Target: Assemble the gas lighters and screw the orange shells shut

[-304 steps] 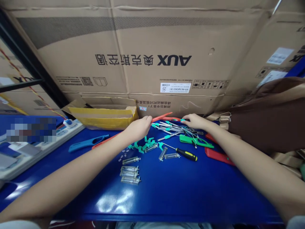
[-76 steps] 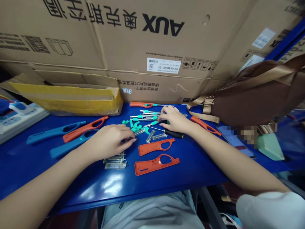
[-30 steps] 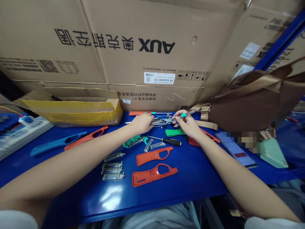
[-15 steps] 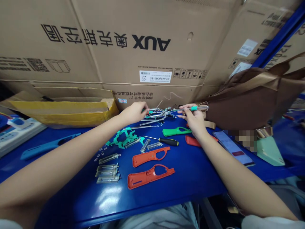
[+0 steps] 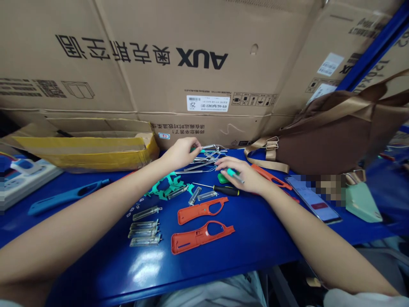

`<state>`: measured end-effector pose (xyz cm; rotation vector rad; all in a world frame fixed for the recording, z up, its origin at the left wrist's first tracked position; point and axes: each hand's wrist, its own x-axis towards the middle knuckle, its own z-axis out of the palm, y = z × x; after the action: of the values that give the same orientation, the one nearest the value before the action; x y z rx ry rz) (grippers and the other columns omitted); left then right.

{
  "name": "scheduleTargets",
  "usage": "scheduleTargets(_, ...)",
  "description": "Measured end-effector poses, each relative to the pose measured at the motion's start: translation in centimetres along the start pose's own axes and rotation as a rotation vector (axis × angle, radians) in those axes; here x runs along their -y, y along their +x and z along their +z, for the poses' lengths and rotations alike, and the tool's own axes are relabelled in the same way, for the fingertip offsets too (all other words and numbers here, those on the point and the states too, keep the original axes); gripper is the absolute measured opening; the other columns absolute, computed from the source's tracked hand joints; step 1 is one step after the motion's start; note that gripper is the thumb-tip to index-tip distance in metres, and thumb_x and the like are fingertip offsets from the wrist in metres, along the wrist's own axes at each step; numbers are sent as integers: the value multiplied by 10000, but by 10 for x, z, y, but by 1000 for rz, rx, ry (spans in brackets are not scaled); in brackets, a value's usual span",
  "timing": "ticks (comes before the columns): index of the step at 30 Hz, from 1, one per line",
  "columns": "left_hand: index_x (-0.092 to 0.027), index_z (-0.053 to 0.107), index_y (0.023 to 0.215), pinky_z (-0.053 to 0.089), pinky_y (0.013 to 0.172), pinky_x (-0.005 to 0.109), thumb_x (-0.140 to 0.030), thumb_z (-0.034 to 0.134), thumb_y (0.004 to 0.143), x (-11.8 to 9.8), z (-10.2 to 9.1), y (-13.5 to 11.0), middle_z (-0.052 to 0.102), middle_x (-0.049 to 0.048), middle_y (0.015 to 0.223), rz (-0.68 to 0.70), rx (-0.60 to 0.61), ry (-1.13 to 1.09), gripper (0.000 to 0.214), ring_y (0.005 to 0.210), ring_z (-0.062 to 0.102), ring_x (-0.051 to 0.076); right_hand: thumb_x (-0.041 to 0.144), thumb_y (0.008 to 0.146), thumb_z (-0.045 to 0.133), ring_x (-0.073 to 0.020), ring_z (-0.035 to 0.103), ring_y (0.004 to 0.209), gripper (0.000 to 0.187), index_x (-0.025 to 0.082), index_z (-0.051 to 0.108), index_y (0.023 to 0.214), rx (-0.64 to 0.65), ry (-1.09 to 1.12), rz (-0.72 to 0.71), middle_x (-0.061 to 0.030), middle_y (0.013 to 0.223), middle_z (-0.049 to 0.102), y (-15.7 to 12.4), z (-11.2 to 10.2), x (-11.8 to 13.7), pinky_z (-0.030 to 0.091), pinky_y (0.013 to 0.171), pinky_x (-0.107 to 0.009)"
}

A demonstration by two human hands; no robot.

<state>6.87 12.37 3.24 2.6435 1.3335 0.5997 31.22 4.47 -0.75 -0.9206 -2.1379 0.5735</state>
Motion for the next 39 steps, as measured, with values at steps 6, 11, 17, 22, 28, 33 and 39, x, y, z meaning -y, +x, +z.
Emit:
scheduleTargets(6, -161, 693, 1008, 542, 836, 387, -247, 567, 967, 0, 4, -12, 722, 99, 1006, 25, 184, 196, 158, 945, 684, 255, 62, 869, 537, -225, 653, 1214, 358, 244, 745, 1098, 181, -169, -34, -74, 1284, 703, -3, 12, -5, 499, 1086, -441)
scheduleTargets(11, -148, 673, 1076, 562, 893, 410, -358, 612, 987, 6, 9, -17, 690, 80, 1088, 31, 220, 225, 236, 988, 668, 211, 97, 912, 507, -240, 627, 1200, 326, 215, 720, 1128, 71, -328, 42, -89, 1220, 708, 16, -4, -26, 462, 1094, -466)
scheduleTargets(17, -159, 685, 1040, 492, 984, 393, -393, 479, 1017, -22, 22, -15, 678, 126, 1109, 22, 114, 122, 313, 1120, 633, 278, 163, 871, 643, -325, 568, 1162, 245, 211, 740, 1090, 137, -522, 170, -126, 1183, 660, 53, -15, -57, 436, 1042, -551)
scheduleTargets(22, -161, 705, 836, 562, 830, 440, -641, 570, 929, -50, 41, -16, 694, 82, 845, -98, 311, 0, 506, 874, 686, 281, 330, 969, 644, -256, 627, 1137, 294, 178, 652, 1221, 252, -531, 231, -108, 1280, 633, 68, -10, -67, 541, 971, -485)
scheduleTargets(28, -162, 608, 1282, 583, 913, 449, -371, 630, 985, -39, 35, 0, 630, 102, 1285, -254, 537, -210, 364, 1091, 653, 247, 371, 987, 626, -234, 653, 1101, 360, 179, 608, 1290, 259, -356, 358, -102, 1303, 628, 79, -21, -72, 575, 926, -451)
scheduleTargets(33, -162, 600, 1292, 584, 910, 453, -364, 631, 984, -25, 21, 6, 631, 110, 1280, -359, 595, -372, 369, 1084, 656, 242, 377, 980, 635, -244, 653, 1102, 375, 170, 607, 1292, 130, -192, 540, -98, 1300, 629, 85, -26, -76, 577, 919, -452)
scheduleTargets(39, -156, 602, 1279, 590, 888, 438, -375, 625, 989, -12, 13, 7, 637, 109, 1258, -410, 524, -401, 364, 1054, 661, 229, 374, 982, 633, -239, 654, 1100, 370, 174, 608, 1292, 38, -86, 654, -101, 1303, 628, 89, -27, -70, 578, 918, -449)
